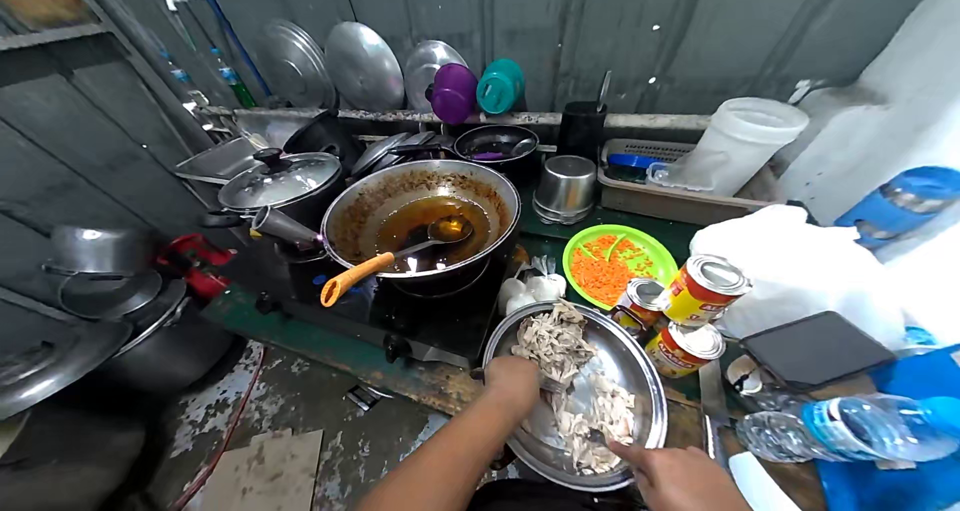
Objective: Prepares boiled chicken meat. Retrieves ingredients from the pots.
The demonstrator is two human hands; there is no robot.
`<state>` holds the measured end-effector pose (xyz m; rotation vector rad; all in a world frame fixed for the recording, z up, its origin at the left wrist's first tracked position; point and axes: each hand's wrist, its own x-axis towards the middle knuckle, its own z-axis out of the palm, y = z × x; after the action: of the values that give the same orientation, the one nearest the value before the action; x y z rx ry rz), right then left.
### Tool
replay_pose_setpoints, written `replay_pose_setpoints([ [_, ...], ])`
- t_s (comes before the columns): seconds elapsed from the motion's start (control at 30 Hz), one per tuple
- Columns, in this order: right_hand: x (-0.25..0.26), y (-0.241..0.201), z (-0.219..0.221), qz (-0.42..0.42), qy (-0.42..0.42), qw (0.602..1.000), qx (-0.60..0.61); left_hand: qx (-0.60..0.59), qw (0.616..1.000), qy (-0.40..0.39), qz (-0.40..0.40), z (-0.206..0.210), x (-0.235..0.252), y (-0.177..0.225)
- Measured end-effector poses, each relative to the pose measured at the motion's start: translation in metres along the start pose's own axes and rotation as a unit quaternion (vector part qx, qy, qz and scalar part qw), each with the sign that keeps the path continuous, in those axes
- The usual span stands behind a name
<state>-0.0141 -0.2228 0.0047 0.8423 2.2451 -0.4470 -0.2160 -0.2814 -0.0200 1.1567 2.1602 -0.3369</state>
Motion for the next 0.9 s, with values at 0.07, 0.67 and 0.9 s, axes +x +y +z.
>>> replay_pose_setpoints([
  [0.07, 0.006, -0.011, 0.005, -0.015, 0.007, 1.000, -0.007, 0.001, 1.000, -0.001, 0.003, 0.000, 0.003, 0.000],
  [0.67, 0.026, 0.011, -0.001, -0.038, 0.035, 0.998, 0.021, -0.022, 0.996, 0.016, 0.085, -0.013, -0.047, -0.052],
  [0.9, 0.021, 0.016, -0.008, -0.069, 0.078, 0.995, 0.001, -0.052, 0.994, 0.018, 0.091, -0.006, -0.038, -0.053],
])
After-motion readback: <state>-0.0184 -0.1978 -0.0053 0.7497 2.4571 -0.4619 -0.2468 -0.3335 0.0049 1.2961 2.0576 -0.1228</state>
